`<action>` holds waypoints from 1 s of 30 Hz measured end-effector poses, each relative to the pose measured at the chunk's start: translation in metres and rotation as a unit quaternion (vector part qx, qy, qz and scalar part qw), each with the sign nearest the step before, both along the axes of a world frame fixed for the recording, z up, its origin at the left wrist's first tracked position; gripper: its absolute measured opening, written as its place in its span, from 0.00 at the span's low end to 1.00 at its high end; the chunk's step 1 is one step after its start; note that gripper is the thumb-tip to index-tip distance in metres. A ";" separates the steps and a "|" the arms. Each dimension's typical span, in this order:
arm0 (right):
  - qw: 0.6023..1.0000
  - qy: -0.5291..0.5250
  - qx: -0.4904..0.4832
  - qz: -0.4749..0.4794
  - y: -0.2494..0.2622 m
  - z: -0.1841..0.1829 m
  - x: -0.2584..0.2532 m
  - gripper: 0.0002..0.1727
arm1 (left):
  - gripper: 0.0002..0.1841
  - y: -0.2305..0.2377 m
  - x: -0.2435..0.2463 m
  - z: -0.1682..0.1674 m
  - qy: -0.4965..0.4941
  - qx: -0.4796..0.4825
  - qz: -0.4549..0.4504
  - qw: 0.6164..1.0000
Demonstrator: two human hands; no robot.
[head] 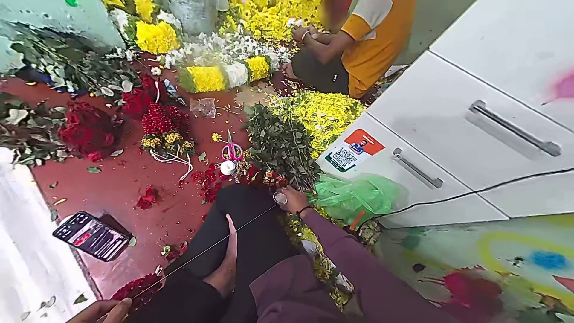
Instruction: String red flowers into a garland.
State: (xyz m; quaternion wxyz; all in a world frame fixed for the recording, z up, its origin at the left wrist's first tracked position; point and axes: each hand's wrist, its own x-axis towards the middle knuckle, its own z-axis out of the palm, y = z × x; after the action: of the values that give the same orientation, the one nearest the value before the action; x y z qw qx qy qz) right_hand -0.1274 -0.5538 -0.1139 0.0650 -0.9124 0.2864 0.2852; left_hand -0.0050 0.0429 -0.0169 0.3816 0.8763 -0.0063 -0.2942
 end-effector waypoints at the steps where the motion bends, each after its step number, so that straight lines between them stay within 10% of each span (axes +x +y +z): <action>1: 1.000 -0.001 0.002 -0.004 0.000 0.000 0.002 0.42 | 0.12 -0.001 -0.001 0.004 -0.003 0.006 0.002 1.000; 9: 0.998 0.043 0.022 0.047 0.020 0.067 0.014 0.58 | 0.13 -0.018 -0.004 0.023 -0.011 0.077 0.039 0.996; 12: 0.982 0.071 0.066 0.160 0.046 0.119 0.051 0.47 | 0.12 -0.021 -0.002 0.023 -0.009 0.101 0.049 0.994; 15: 0.936 -0.149 0.254 0.193 0.116 0.143 0.122 0.23 | 0.12 -0.024 -0.004 0.023 -0.012 0.103 0.060 0.993; 18: 0.874 -0.217 0.407 0.155 0.204 0.094 0.210 0.09 | 0.12 -0.025 -0.006 0.021 -0.015 0.101 0.073 0.992; 25: 0.950 -0.122 0.287 0.033 0.299 -0.093 0.317 0.19 | 0.10 -0.024 -0.009 0.005 0.019 0.100 0.093 0.990; 30: 0.926 -0.161 0.340 0.029 0.308 -0.114 0.312 0.16 | 0.10 -0.033 -0.004 0.009 0.062 0.090 0.076 0.991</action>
State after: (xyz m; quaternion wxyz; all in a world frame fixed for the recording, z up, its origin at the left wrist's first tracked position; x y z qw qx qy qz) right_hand 0.1847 -0.2454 -0.2281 0.4079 -0.8771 0.1316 0.2167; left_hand -0.0091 0.0099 -0.0083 0.3225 0.8848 0.1108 -0.3176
